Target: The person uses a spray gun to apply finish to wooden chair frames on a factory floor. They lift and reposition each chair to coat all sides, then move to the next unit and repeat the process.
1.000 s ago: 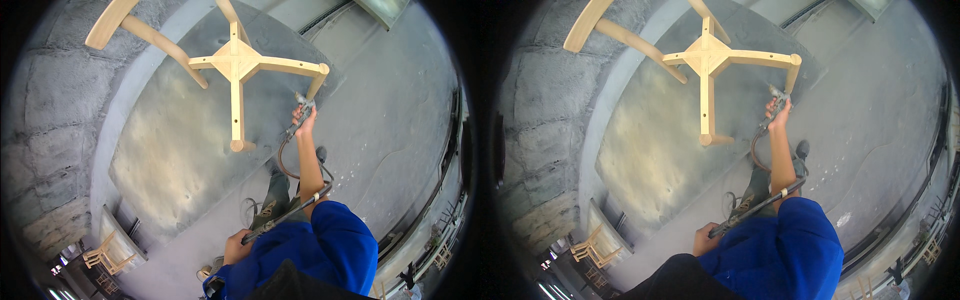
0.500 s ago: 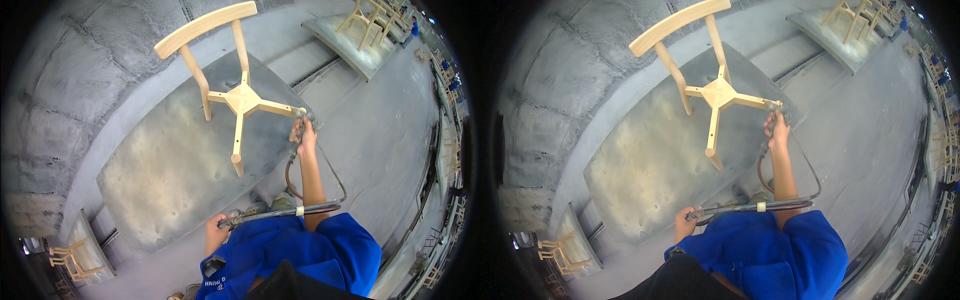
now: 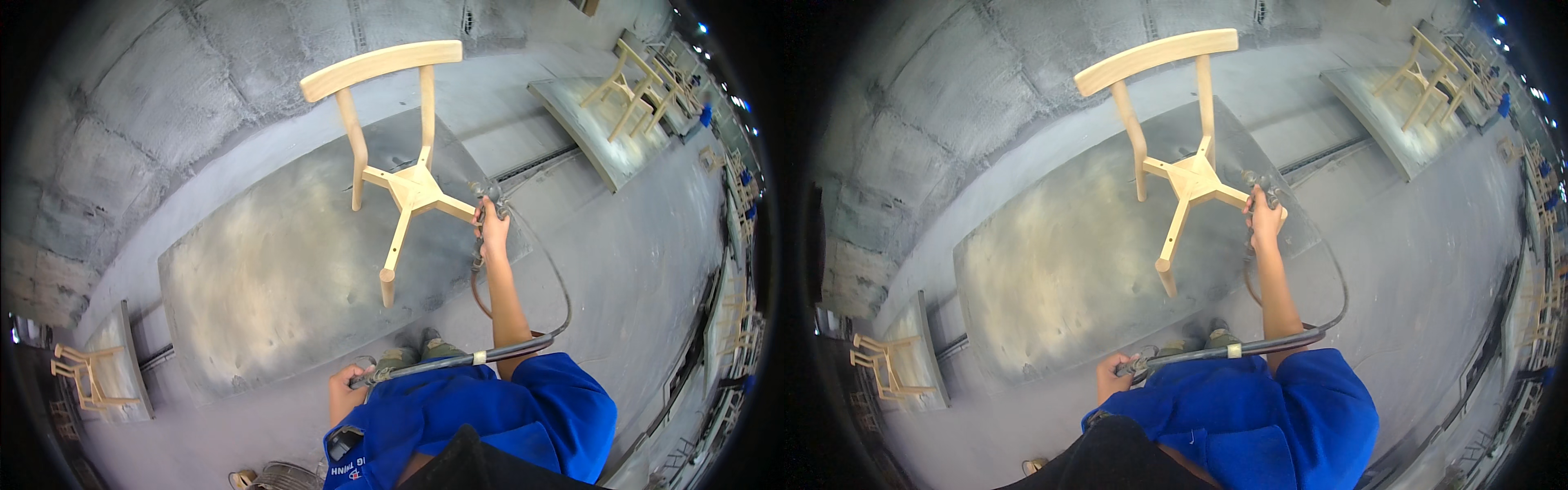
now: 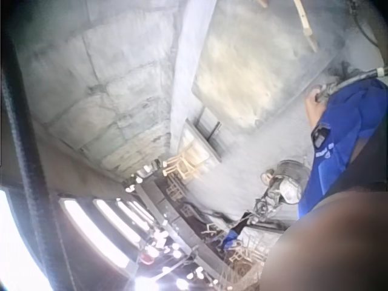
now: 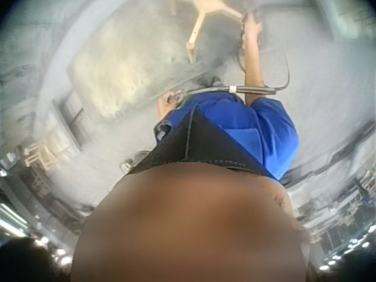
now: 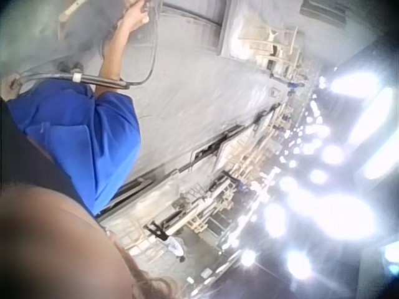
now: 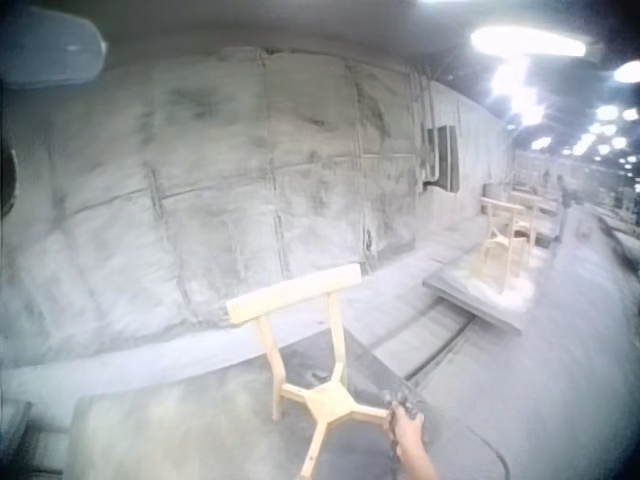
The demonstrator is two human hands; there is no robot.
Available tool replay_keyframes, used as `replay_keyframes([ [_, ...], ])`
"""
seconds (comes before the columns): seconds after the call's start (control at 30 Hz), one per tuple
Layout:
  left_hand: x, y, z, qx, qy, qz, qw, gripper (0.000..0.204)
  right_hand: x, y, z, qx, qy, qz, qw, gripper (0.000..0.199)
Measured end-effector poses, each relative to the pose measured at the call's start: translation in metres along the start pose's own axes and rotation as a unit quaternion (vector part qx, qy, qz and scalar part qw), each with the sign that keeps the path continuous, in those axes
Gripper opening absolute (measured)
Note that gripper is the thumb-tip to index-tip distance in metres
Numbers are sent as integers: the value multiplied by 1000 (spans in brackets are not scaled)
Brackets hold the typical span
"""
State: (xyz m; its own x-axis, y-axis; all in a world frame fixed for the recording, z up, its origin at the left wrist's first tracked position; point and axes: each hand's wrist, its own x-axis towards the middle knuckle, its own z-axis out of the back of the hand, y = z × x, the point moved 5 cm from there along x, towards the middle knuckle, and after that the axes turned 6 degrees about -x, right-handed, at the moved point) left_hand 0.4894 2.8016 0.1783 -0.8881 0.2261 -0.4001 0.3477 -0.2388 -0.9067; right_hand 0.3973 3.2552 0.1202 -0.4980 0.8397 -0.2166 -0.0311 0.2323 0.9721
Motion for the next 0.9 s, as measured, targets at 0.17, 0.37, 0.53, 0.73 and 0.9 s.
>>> replay_keyframes([
  [0.17, -4, 29, 33, 18, -49, 19, 998, 7, 2, 29, -49, -340, 100, 238, 904, 34],
  [0.37, 22, 74, 88, -50, -45, -12, 998, 16, -50, 121, -148, -627, 160, 322, 691, 32],
  [0.53, 45, 91, 179, -70, -16, -61, 996, 27, -124, 177, -198, -674, 63, 398, 620, 39],
  [0.73, 64, 100, 263, -56, 42, -65, 995, 36, -200, 163, -256, -565, 18, 513, 646, 39],
  [0.9, 63, 116, 302, -87, 36, -29, 995, 35, -192, 77, -300, -635, 75, 370, 674, 39],
])
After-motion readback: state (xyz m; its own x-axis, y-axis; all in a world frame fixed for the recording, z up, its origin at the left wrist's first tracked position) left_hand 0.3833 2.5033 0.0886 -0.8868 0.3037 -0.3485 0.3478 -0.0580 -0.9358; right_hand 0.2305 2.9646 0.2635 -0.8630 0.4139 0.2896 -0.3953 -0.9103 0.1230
